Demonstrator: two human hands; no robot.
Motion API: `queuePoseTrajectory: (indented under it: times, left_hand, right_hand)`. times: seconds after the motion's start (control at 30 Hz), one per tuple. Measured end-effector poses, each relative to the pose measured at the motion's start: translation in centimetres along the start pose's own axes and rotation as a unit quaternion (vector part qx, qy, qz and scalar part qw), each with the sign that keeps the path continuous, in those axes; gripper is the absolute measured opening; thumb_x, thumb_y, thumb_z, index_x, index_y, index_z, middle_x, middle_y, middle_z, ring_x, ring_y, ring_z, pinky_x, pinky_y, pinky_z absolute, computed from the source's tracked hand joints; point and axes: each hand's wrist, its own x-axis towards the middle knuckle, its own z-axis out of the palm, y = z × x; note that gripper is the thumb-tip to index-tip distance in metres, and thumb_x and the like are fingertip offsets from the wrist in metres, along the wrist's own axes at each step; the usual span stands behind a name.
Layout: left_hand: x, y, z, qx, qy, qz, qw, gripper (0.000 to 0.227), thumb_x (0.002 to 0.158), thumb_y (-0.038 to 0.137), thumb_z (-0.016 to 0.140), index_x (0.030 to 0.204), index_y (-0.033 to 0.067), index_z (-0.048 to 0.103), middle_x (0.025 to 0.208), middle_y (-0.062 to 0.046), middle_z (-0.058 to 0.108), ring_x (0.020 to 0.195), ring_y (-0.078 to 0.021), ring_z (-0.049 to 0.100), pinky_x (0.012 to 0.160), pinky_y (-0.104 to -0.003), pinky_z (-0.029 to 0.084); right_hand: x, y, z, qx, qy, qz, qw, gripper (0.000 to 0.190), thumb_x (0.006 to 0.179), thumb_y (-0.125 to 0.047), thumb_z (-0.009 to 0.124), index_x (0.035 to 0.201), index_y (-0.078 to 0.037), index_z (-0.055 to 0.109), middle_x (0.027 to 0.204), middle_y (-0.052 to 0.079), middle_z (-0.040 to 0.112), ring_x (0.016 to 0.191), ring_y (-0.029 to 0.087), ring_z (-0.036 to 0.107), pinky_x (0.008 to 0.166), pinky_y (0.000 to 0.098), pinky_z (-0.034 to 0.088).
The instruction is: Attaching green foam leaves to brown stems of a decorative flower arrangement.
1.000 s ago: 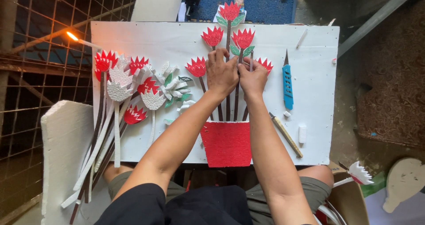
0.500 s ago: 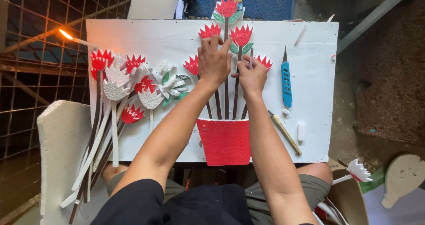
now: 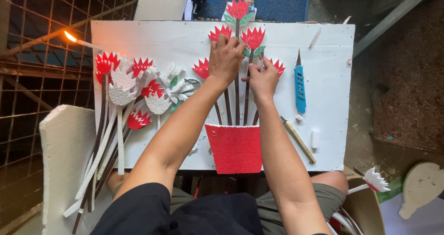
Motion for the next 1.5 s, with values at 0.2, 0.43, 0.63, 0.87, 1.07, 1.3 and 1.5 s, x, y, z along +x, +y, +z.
queuePoseTrajectory:
  times: [0.2,0.43,0.63,0.87,1.07,1.3,1.5]
  left_hand:
    - [-0.1,0.0,0.0,-0.004,-0.011,-0.002,1.000,0.023,0.088,0.023,0.085,0.109,0.0247,0.074,0.102,0.000,0.067,0.107,-0.0199,0.049,0.083,-0.035,0.046]
    - [-0.2,-0.2,0.7,0.001,-0.003,0.005,1.000,0.036,0.088,0.025,0.084,0.122,0.0280,0.070,0.102,0.001,0.063,0.106,-0.0196,0.047,0.085,-0.036,0.045]
    - [-1.7,-0.6,-1.6,-0.049,0.032,-0.025,0.998,0.054,0.085,0.026,0.083,0.135,0.0288,0.063,0.102,0.002,0.058,0.106,-0.0213,0.048,0.087,-0.039,0.046]
    - [-9.8,-1.3,-10.6,-0.275,0.093,-0.102,0.951,0.033,0.095,0.017,0.077,0.127,0.0191,0.071,0.096,-0.004,0.064,0.089,-0.0225,0.057,0.082,-0.036,0.050]
    - [-24.0,-0.3,-17.2,-0.328,0.017,-0.180,0.927,0.033,0.086,0.018,0.082,0.119,0.0225,0.077,0.083,0.001,0.072,0.071,-0.0186,0.064,0.070,-0.033,0.056]
    - [-36.1,-1.9,-20.6,-0.290,-0.101,-0.325,0.894,0.031,0.084,0.014,0.073,0.114,0.0146,0.077,0.088,0.003,0.071,0.066,-0.0125,0.061,0.061,-0.026,0.049]
    - [-36.2,-2.3,-22.2,-0.304,-0.116,-0.365,0.873,0.032,0.086,0.017,0.072,0.118,0.0161,0.077,0.092,0.003,0.071,0.069,-0.0125,0.063,0.065,-0.027,0.051]
  right_hand:
    - [-0.2,-0.5,0.0,-0.009,-0.003,-0.001,1.000,0.049,0.095,-0.002,0.063,0.141,0.008,0.052,0.088,0.015,0.074,0.062,0.022,0.078,0.061,0.0256,0.065]
    - [0.1,0.1,0.0,0.006,0.003,0.000,1.000,0.050,0.093,-0.002,0.065,0.141,0.007,0.052,0.088,0.015,0.074,0.060,0.022,0.078,0.060,0.0258,0.065]
    - [-0.8,0.3,-1.0,0.036,0.033,-0.008,0.999,0.046,0.092,-0.002,0.066,0.136,0.007,0.057,0.094,0.018,0.074,0.058,0.019,0.077,0.058,0.0241,0.064]
    - [-1.5,-0.4,-4.4,0.169,0.070,0.000,0.983,0.030,0.098,-0.016,0.065,0.126,-0.005,0.066,0.078,0.008,0.069,0.047,0.008,0.061,0.043,0.0169,0.046]
    - [-3.5,1.7,-12.7,0.140,0.065,0.014,0.988,0.034,0.095,-0.012,0.051,0.126,-0.009,0.065,0.073,0.004,0.059,0.055,0.007,0.049,0.048,0.0159,0.042]
    - [-6.2,4.7,-20.6,-0.113,0.122,0.017,0.986,0.029,0.097,-0.002,0.062,0.126,-0.004,0.070,0.098,0.005,0.072,0.088,0.013,0.066,0.082,0.0265,0.055]
    - [-4.3,6.6,-21.9,-0.161,0.150,0.015,0.975,0.026,0.097,-0.004,0.064,0.122,-0.004,0.072,0.099,0.005,0.075,0.088,0.012,0.068,0.081,0.0255,0.055]
